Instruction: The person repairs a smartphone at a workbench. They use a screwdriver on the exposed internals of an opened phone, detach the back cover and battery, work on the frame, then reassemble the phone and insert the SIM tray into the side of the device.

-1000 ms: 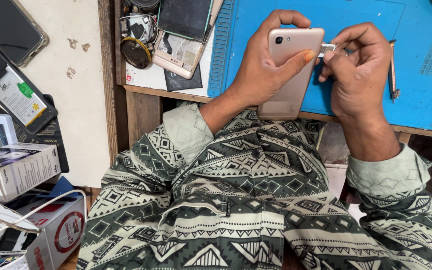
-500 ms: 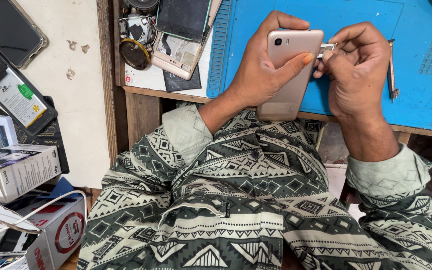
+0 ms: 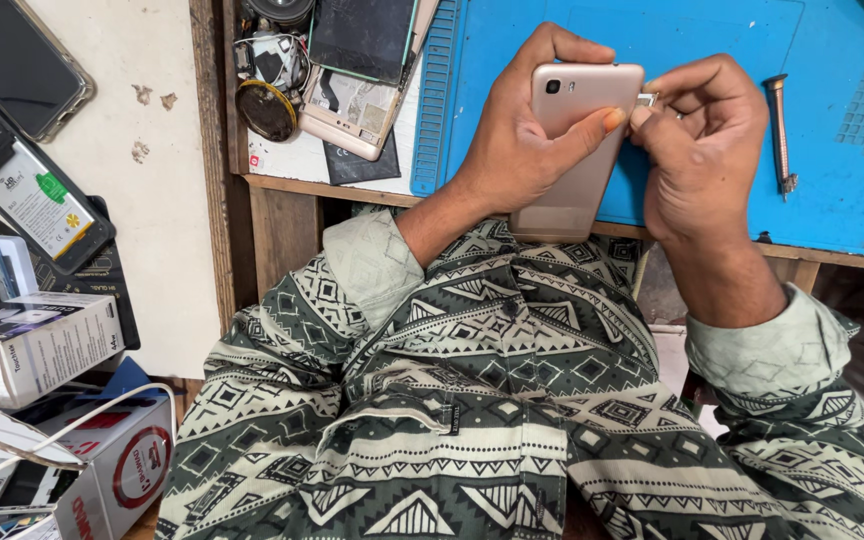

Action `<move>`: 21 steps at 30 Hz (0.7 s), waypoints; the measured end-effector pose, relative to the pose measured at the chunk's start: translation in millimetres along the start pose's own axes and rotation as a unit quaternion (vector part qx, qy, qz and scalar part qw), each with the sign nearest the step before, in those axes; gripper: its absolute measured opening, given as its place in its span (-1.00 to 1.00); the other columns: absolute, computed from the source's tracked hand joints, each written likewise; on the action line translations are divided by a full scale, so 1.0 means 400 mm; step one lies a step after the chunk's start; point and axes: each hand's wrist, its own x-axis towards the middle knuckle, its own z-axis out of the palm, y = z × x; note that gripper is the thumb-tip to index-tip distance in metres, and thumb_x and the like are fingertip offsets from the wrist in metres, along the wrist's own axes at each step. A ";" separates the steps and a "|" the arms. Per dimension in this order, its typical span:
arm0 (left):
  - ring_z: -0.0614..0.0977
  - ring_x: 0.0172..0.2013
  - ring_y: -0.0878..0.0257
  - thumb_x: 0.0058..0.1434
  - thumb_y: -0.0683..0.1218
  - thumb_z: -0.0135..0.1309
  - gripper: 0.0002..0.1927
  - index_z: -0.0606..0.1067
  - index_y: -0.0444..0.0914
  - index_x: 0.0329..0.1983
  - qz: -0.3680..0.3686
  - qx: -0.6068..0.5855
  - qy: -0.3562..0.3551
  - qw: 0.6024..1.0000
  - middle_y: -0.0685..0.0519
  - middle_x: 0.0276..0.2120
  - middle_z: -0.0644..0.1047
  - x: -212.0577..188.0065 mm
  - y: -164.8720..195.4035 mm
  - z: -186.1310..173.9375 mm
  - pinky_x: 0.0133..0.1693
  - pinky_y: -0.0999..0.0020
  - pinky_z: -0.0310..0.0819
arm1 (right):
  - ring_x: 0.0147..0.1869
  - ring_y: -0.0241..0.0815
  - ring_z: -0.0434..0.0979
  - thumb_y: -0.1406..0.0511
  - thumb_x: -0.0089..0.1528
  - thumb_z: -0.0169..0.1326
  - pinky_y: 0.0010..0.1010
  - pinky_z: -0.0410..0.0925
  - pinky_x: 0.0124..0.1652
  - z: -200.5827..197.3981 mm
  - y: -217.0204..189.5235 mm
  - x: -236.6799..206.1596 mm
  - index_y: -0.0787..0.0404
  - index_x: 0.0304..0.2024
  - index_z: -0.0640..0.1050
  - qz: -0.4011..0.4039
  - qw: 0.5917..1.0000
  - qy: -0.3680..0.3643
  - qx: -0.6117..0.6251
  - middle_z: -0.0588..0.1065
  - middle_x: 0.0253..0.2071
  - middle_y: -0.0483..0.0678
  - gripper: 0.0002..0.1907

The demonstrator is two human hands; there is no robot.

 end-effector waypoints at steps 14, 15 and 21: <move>0.66 -0.11 0.38 0.35 -0.18 0.29 -0.63 0.40 -0.25 0.13 -0.009 -0.004 0.029 1.000 0.08 -0.14 0.56 0.002 -0.006 -0.004 -0.07 0.49 0.65 | -0.09 -0.26 0.62 0.48 0.48 0.26 -0.52 0.52 0.01 0.006 0.011 -0.029 0.46 0.02 0.55 -0.072 0.995 -0.003 -0.068 0.60 -0.10 0.08 -0.85; 0.66 -0.10 0.38 0.36 -0.17 0.29 -0.63 0.40 -0.25 0.14 -0.006 -0.003 0.029 1.000 0.08 -0.13 0.56 0.001 -0.006 -0.005 -0.06 0.48 0.65 | -0.09 -0.27 0.62 0.48 0.49 0.25 -0.53 0.52 0.01 0.007 0.011 -0.031 0.47 0.03 0.56 -0.081 0.993 -0.003 -0.082 0.60 -0.10 0.08 -0.85; 0.65 -0.08 0.37 0.37 -0.15 0.29 -0.62 0.39 -0.24 0.14 0.006 -0.009 0.021 1.000 0.07 -0.10 0.55 0.001 -0.005 -0.007 -0.04 0.48 0.64 | -0.09 -0.31 0.58 0.49 0.52 0.25 -0.59 0.46 -0.02 0.009 0.008 -0.041 0.45 0.05 0.59 -0.090 0.983 0.017 -0.159 0.59 -0.09 0.05 -0.89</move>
